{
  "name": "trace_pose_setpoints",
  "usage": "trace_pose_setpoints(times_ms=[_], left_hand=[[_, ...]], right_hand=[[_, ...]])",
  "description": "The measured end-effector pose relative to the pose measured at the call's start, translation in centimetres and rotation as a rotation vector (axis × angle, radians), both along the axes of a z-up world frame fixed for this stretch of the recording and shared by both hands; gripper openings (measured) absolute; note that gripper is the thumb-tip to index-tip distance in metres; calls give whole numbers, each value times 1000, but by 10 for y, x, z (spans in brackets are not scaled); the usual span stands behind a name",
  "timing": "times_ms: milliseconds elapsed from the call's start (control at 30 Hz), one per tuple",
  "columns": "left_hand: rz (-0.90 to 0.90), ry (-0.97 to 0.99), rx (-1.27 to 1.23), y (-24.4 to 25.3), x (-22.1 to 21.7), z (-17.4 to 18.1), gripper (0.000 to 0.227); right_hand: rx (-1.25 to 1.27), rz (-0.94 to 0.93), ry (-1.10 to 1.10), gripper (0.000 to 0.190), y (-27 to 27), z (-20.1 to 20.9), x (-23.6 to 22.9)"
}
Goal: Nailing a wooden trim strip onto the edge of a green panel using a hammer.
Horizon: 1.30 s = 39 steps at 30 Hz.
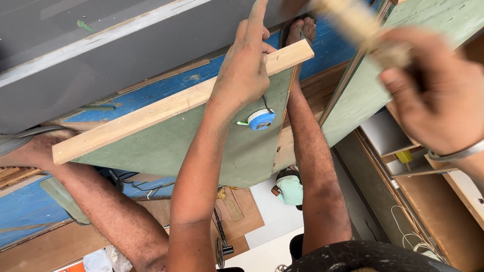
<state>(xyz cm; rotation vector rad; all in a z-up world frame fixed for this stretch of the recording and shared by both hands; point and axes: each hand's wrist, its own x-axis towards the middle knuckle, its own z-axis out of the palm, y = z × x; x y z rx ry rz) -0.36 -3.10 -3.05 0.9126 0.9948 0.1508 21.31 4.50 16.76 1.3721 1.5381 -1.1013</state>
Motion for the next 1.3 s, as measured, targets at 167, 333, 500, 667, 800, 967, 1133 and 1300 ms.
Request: trace_pose_setpoints(times_ms=[167,333,500,667,800,967,1133,1300], left_hand=[[-33,19,34,3,-1,3,100],[-28,33,46,-6,2,-3,104],[-30,41,45,-9,2,-8,109],[-23,9,7,-2,1,-4,111],[8,-3,-14,-7,-1,-9,109],[200,-42,-73,-7,-3,-11,105],[374,12,4,-26,8,-24,65],[527,17,-164,-14,7,-13,63]], right_hand=[[238,-802,-25,36,-14,-6,-1],[100,-191,29,38,-7,1,4],[240,-786,33,19,-30,-4,21],[92,0,10,40,15,-1,-13],[320,-687,211,36,0,-4,-10],[-54,108,-152,46,19,-8,-17],[191,-144,-4,41,6,-12,-11],[-5,136,-9,47,18,-11,-15]])
